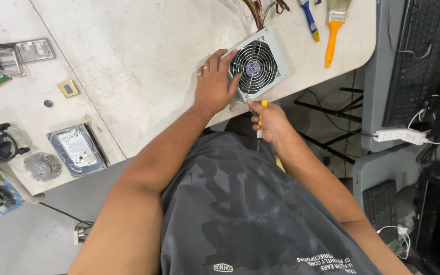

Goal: Removing screws from a power supply unit and inspecting a motherboard

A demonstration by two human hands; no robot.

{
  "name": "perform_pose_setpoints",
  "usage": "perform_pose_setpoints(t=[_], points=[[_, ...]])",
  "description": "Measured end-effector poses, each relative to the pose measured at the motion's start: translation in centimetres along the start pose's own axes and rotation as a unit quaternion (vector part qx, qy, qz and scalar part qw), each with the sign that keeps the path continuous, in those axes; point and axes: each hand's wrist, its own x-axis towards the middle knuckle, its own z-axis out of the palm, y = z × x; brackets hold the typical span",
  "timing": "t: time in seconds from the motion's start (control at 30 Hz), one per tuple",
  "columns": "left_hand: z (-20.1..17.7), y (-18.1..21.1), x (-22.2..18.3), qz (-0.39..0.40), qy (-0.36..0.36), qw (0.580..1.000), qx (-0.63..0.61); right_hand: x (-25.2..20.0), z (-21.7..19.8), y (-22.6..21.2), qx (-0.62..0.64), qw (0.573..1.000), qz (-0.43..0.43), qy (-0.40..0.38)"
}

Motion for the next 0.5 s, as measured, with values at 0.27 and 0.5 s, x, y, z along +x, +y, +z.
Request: perform_pose_setpoints(t=[0.27,0.5], points=[[0.7,0.0,0.0,0.002,0.012,0.999,0.042,0.8,-0.3,-0.4,-0.061,0.998,-0.03,-0.007],[1.5,-1.3,0.1,-0.005,-0.014,0.999,0.029,1.2,-2.1,0.7,-0.024,0.986,-0.134,-0.1]])
